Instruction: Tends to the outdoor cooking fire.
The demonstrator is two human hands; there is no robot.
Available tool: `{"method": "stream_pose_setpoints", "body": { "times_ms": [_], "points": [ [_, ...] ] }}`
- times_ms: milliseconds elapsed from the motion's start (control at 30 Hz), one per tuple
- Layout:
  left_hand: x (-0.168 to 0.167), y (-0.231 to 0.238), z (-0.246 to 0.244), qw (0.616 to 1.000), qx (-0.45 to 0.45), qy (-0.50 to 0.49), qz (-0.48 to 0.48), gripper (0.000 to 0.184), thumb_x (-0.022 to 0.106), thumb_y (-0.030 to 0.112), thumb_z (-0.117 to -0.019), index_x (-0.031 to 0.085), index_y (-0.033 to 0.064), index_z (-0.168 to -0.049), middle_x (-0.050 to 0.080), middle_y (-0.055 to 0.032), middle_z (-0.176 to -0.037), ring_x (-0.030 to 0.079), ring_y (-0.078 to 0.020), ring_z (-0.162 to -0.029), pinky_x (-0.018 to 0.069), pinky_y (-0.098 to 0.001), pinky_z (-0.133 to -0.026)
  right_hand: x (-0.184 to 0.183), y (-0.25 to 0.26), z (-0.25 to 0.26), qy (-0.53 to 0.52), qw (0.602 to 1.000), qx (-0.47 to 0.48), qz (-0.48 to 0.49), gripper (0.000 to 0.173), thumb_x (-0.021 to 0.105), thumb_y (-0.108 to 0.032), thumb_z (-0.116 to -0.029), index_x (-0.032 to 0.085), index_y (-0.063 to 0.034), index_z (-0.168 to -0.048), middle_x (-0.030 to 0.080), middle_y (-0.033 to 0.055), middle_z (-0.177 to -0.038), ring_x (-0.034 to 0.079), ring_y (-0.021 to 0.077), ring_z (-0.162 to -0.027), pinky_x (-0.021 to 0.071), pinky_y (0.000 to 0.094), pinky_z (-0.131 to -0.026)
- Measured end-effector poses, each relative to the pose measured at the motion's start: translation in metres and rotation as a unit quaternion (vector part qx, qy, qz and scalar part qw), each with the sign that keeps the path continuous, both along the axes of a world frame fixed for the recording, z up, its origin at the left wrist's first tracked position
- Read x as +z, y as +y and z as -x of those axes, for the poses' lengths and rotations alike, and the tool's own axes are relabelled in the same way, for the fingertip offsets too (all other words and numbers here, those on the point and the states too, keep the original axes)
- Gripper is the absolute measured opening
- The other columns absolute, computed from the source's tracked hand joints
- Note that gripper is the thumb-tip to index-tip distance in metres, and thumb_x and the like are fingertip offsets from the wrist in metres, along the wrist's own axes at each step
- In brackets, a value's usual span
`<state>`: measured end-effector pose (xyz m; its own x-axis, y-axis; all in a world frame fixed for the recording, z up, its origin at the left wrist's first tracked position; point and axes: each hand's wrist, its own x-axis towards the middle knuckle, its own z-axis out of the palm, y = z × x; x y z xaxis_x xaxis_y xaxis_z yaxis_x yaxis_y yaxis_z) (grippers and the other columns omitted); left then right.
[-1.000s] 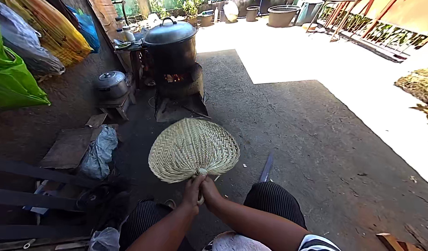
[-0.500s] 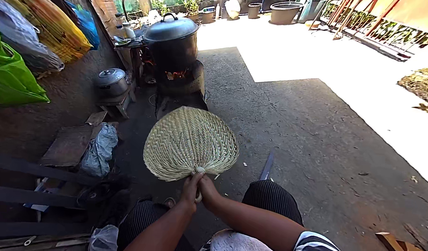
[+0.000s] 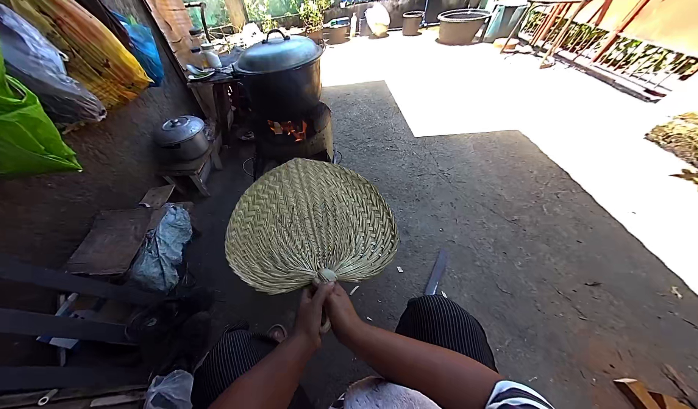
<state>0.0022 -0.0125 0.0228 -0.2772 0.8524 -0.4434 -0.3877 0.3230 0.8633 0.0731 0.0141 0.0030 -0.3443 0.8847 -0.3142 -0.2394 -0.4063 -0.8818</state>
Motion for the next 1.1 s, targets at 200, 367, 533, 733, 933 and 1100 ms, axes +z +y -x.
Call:
{"method": "stream_pose_setpoints", "body": {
  "times_ms": [200,367,533,733,933,1100],
  "points": [
    [-0.0032,0.0005,-0.0028,1.0,0.005,0.013,0.001,0.026,0.059,0.022,-0.1009,0.058,-0.0013,-0.112,0.063,-0.0087,-0.087,0.063,-0.0133,-0.078,0.0537,-0.0302,-0.071,0.0,0.0,-0.0017,-0.008,1.0,0.0,0.014,0.027,0.048,-0.021,-0.1091,0.057,0.0007,-0.123,0.067,0.0099,-0.098,0.067,0.0131,-0.089,0.0551,0.0314,-0.083],
    [-0.0012,0.004,-0.003,0.999,0.006,-0.01,0.043,0.028,0.06,0.022,-0.1028,0.057,-0.0002,-0.12,0.064,-0.0105,-0.093,0.063,-0.0152,-0.082,0.0534,-0.0312,-0.073,-0.004,0.0031,-0.0019,0.001,0.999,0.005,0.052,0.028,0.046,-0.021,-0.1101,0.055,0.0006,-0.125,0.066,0.0105,-0.099,0.066,0.0141,-0.086,0.0553,0.032,-0.079],
    [-0.0004,-0.0001,-0.0061,1.0,0.005,0.024,-0.013,0.027,0.059,0.02,-0.1003,0.057,-0.0018,-0.116,0.064,-0.0087,-0.09,0.063,-0.0126,-0.08,0.0543,-0.0291,-0.073,0.0019,0.0007,-0.0048,-0.003,1.0,-0.002,-0.004,0.028,0.048,-0.019,-0.1083,0.056,0.0016,-0.126,0.068,0.0105,-0.104,0.066,0.0126,-0.095,0.0546,0.0308,-0.088],
    [-0.0052,0.0026,-0.0024,0.998,-0.012,0.001,0.059,0.032,0.059,0.026,-0.1034,0.058,-0.0011,-0.121,0.064,-0.0115,-0.093,0.063,-0.0171,-0.082,0.0533,-0.0336,-0.074,-0.005,-0.0003,-0.0019,-0.011,0.997,-0.007,0.07,0.029,0.046,-0.023,-0.1103,0.055,0.0002,-0.126,0.066,0.0116,-0.099,0.066,0.016,-0.088,0.0552,0.034,-0.082],
    [-0.0001,-0.0007,-0.0021,1.0,-0.018,0.014,0.0,0.037,0.06,0.022,-0.1004,0.052,-0.0016,-0.127,0.064,-0.0105,-0.099,0.064,-0.0133,-0.087,0.0543,-0.0295,-0.077,-0.0002,-0.0012,-0.0037,0.001,1.0,-0.008,0.005,0.031,0.048,-0.021,-0.1087,0.055,0.0014,-0.129,0.068,0.0117,-0.108,0.066,0.0133,-0.098,0.0544,0.0314,-0.09],
    [-0.0032,0.0006,-0.0027,0.999,-0.019,0.024,0.033,0.032,0.058,0.024,-0.1031,0.056,-0.0029,-0.121,0.063,-0.0116,-0.095,0.062,-0.0158,-0.084,0.053,-0.033,-0.077,-0.0035,-0.0027,-0.0008,-0.01,0.999,-0.022,0.032,0.029,0.046,-0.022,-0.1098,0.057,0.0017,-0.123,0.067,0.0114,-0.1,0.066,0.0147,-0.091,0.0545,0.0331,-0.085]
  ]
}}
